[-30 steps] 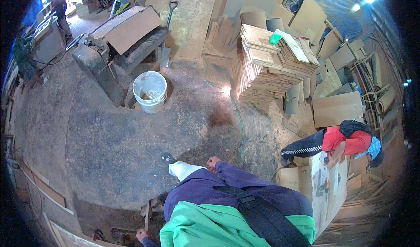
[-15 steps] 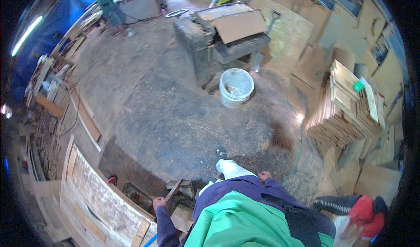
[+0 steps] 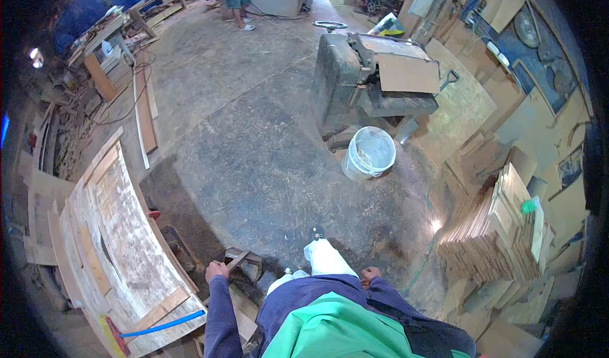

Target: Assembling and cleaning furniture components in a wood workshop.

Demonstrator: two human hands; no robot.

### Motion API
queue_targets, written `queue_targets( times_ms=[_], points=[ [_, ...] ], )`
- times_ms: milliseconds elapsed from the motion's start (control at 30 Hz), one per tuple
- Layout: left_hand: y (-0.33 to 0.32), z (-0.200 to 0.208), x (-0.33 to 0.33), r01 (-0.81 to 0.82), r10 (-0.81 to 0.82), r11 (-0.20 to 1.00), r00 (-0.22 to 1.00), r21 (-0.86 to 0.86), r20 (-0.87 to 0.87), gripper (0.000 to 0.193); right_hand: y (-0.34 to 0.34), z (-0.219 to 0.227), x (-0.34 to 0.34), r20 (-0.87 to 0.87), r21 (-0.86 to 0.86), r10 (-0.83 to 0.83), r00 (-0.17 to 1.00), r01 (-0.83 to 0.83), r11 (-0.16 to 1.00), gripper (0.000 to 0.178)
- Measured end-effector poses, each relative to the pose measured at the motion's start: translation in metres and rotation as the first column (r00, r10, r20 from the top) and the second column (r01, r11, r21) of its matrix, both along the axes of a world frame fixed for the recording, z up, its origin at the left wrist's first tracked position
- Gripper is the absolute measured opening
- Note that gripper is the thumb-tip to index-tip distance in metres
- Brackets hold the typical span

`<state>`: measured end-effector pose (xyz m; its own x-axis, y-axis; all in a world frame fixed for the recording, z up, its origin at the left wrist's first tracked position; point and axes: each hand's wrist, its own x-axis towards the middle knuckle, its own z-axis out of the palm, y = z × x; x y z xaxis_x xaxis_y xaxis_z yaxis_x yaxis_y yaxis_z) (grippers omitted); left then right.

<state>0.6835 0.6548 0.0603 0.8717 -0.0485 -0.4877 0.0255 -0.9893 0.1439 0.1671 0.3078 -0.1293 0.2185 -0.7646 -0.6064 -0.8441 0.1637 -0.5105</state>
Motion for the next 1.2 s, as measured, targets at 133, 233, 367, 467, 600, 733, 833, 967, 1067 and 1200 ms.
queue_targets(
  times_ms=[133, 233, 367, 467, 600, 733, 833, 967, 1067, 1200],
  points=[
    [-0.002, 0.007, -0.005, -0.013, 0.020, 0.995, 0.998, 0.102, -0.061, 0.026, 0.000, 0.113, 0.087, 0.071, 0.250, -0.337, 0.939, 0.311, 0.917, 0.020],
    [0.004, 0.007, -0.006, 0.039, -0.028, 0.994, 0.995, 0.103, -0.101, 0.027, -0.034, 0.107, 0.125, 0.116, 0.277, -0.296, 0.948, 0.256, 0.926, 0.019],
    [-0.003, 0.020, 0.001, -0.015, 0.031, 0.994, 0.988, 0.107, -0.153, 0.028, -0.073, 0.110, 0.201, 0.229, 0.426, -0.188, 0.955, 0.075, 0.901, 0.015],
    [-0.003, 0.019, 0.005, 0.027, -0.024, 0.993, 0.999, 0.111, -0.033, 0.027, -0.095, 0.111, 0.262, 0.248, 0.438, -0.101, 0.963, -0.018, 0.899, 0.016],
    [-0.021, 0.038, 0.044, 0.078, -0.070, 0.997, 0.975, -0.029, 0.209, 0.026, -0.120, 0.120, 0.343, 0.277, 0.201, 0.220, 0.935, -0.280, 0.939, 0.017],
    [-0.019, 0.075, 0.133, -0.003, 0.141, 0.956, 0.882, -0.295, 0.450, 0.035, -0.108, 0.161, 0.468, 0.526, 0.313, 0.395, 0.753, -0.603, 0.734, 0.021],
    [-0.019, 0.131, 0.211, -0.286, 0.716, 0.236, 0.698, -0.929, -0.033, 0.030, -0.040, 0.250, 0.538, 0.697, 0.558, 0.417, 0.583, -0.807, 0.195, 0.020],
    [-0.039, 0.235, 0.286, -0.044, 0.726, -0.516, 0.507, -0.856, -0.464, 0.056, 0.078, 0.363, 0.546, 0.899, 0.431, 0.162, 0.406, -0.763, -0.482, 0.019],
    [0.000, 0.295, 0.285, 0.154, 0.796, -0.549, 0.397, -0.821, -0.457, 0.045, 0.156, 0.422, 0.506, 0.901, 0.357, 0.078, 0.427, -0.628, -0.691, 0.023],
    [0.024, 0.347, 0.285, 0.239, 0.820, -0.533, 0.383, -0.812, -0.426, 0.046, 0.189, 0.452, 0.476, 0.811, -0.018, -0.335, 0.479, -0.552, -0.833, 0.028]
  ],
)
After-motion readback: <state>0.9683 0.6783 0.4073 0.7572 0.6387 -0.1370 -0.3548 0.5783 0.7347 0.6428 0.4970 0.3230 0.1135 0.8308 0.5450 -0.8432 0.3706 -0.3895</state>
